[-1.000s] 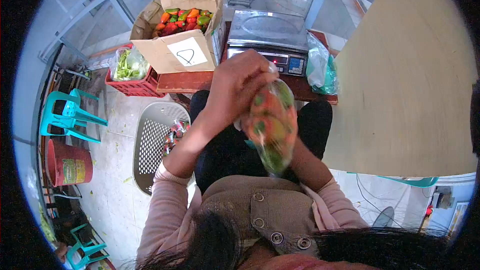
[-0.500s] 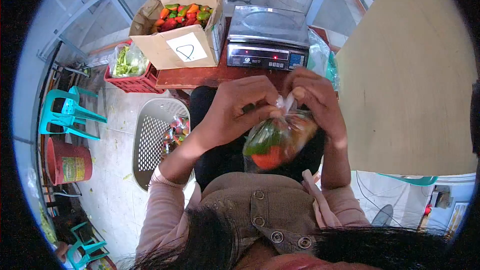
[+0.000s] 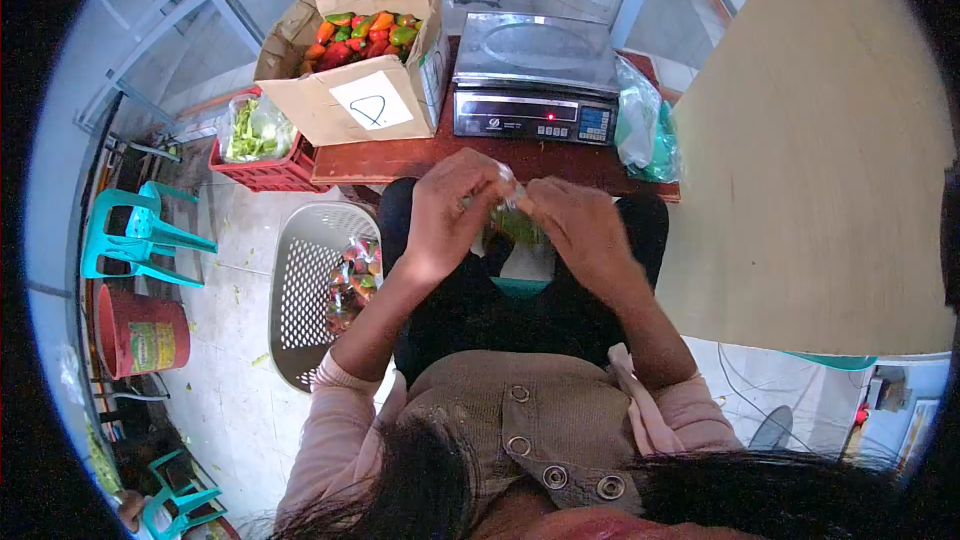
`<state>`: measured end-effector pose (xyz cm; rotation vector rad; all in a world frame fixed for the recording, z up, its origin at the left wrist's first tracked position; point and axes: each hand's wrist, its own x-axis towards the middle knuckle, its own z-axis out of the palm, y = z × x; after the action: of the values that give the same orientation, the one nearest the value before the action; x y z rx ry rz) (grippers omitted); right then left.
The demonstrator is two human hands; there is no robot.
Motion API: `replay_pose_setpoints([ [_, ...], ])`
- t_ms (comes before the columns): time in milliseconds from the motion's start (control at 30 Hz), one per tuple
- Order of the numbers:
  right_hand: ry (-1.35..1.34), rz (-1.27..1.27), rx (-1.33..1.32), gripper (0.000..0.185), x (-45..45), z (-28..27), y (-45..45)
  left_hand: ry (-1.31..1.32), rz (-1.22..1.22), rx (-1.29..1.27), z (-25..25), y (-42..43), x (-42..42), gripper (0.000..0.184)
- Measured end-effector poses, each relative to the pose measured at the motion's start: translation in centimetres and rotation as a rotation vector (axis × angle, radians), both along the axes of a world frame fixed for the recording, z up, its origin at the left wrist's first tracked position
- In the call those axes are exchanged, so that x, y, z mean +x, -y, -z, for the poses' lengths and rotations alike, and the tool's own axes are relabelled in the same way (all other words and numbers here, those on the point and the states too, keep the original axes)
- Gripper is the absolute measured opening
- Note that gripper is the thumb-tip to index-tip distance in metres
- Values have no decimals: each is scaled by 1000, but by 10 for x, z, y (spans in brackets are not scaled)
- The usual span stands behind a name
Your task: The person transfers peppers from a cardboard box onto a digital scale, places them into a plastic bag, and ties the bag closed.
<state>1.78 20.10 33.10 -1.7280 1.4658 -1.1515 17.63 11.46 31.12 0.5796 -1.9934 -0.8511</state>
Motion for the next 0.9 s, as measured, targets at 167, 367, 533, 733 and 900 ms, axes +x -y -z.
replay_pose_setpoints([
  [167,-188,-237,-299,22,-29,-34,3,-58,147,8,-31,-24,3,9],
  [367,1061,-371,161,43,11,29,9,-175,119,184,-47,-33,3,7],
  [533,1725,-494,457,33,53,76,28,-444,-24,619,-9,-11,-4,13],
  [733,1448,-354,723,27,32,130,33,-89,-314,293,59,-1,3,9],
  [900,-213,86,-128,21,57,94,16,123,-356,21,59,-12,27,10],
])
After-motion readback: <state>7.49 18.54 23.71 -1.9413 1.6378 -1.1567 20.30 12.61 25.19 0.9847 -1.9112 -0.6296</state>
